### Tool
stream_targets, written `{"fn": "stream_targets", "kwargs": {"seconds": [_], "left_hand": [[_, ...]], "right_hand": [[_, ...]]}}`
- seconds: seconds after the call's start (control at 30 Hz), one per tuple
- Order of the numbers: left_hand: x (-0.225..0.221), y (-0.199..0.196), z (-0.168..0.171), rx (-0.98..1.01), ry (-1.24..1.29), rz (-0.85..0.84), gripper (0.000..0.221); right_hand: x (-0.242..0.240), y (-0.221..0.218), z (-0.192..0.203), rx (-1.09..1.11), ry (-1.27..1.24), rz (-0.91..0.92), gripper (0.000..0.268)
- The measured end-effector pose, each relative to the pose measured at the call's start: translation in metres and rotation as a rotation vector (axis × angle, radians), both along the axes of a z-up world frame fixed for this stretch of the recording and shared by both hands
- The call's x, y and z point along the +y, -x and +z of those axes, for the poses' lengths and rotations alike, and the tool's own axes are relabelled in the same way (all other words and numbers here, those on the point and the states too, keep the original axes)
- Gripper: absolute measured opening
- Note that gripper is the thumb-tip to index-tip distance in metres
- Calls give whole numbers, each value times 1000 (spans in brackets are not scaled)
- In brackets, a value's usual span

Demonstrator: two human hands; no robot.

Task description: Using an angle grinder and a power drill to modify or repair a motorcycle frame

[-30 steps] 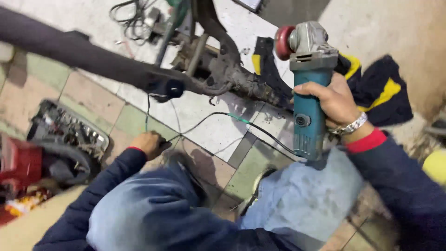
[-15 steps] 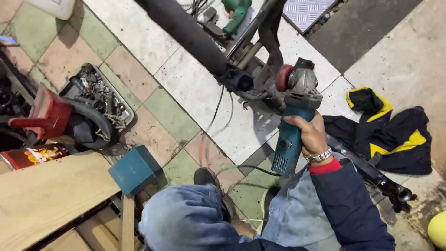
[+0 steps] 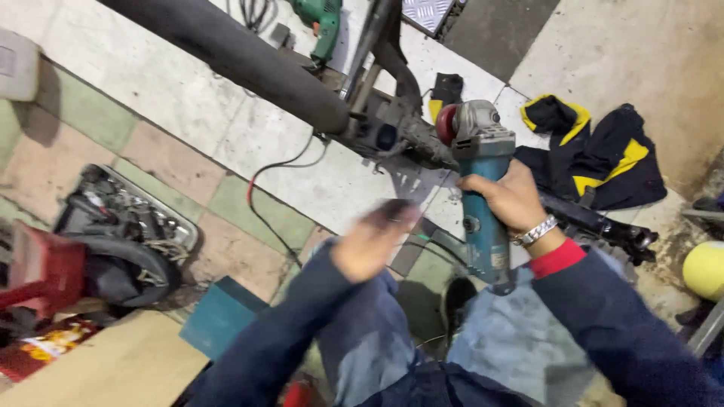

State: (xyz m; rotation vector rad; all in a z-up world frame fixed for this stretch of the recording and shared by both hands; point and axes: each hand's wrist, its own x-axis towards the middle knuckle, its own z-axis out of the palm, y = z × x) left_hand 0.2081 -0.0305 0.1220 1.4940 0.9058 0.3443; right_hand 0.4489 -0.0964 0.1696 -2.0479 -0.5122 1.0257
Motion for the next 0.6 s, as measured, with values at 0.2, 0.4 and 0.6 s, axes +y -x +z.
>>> {"fn": "stream_targets", "kwargs": {"seconds": [0.2, 0.4, 0.6], "left_hand": [[3, -109, 42, -144, 695, 59, 102], [3, -104, 7, 75, 447, 183, 78], [7, -91, -12, 419, 342, 159, 93]], "right_hand": [[-3, -8, -30, -121, 166, 148, 67], [7, 19, -98, 84, -24, 186, 45], [9, 38, -148, 294, -157, 215, 27]]}}
